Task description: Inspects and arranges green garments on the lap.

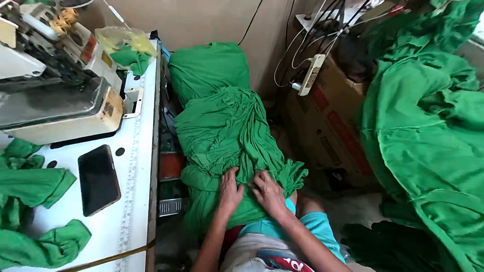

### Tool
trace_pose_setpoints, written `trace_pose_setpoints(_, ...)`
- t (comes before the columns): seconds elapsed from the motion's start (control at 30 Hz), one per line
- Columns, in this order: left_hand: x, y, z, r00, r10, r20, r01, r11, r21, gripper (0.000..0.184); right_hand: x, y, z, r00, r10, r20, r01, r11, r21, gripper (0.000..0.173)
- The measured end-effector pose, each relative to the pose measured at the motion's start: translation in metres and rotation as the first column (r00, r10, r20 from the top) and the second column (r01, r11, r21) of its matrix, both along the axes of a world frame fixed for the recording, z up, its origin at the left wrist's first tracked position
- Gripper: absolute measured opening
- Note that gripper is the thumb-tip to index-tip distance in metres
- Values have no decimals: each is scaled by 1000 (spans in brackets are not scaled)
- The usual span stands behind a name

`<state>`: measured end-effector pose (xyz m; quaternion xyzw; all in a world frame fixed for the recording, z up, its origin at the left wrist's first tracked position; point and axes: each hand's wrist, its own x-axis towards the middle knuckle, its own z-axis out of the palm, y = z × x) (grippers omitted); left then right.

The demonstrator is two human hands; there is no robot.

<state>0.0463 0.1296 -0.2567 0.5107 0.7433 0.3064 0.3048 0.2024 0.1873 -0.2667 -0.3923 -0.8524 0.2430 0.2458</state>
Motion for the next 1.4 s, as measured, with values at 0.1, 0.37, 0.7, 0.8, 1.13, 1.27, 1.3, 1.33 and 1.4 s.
trace_pose_setpoints(0.1, 9, -1, -3, 960, 171, 221, -206, 967, 146, 39, 1, 3, 2, 943, -87, -323, 18, 977, -212, 17)
trace_pose_setpoints(0.37, 21, 7, 7, 530, 309, 790, -301, 939, -165, 42, 12, 4, 4, 800, -251, -544, -169, 776, -607, 8)
trace_pose_setpoints(0.7, 30, -19, -24, 993, 71, -91, -42, 955, 294, 19, 29, 0, -6, 904, -252, -344, 80, 892, -445, 19)
trace_pose_setpoints(0.8, 36, -26, -43, 972, 64, -225, 21, 934, 356, 14, 25, 5, 0, 924, -238, -298, 85, 890, -448, 17)
trace_pose_setpoints(1.13, 31, -18, -28, 972, 179, 154, -214, 943, 256, 30, -5, 12, 17, 976, 33, 215, 69, 890, -450, 44)
trace_pose_setpoints(1.27, 18, 5, 1, 980, 159, 117, -144, 981, -129, 49, -3, 6, 7, 990, 11, 143, 52, 902, -430, 27)
trace_pose_setpoints(1.3, 17, 10, 2, 990, 120, 73, -107, 980, -171, 44, -2, 5, 4, 994, -7, 113, 55, 903, -427, 23)
trace_pose_setpoints(1.33, 16, 13, 3, 993, 101, 61, -89, 980, -178, 38, 0, 4, 2, 997, -26, 74, 56, 900, -432, 21)
trace_pose_setpoints(1.4, 12, 14, -3, 976, 121, 179, -106, 990, -90, 31, 5, 3, 0, 996, -82, -22, 63, 888, -455, 20)
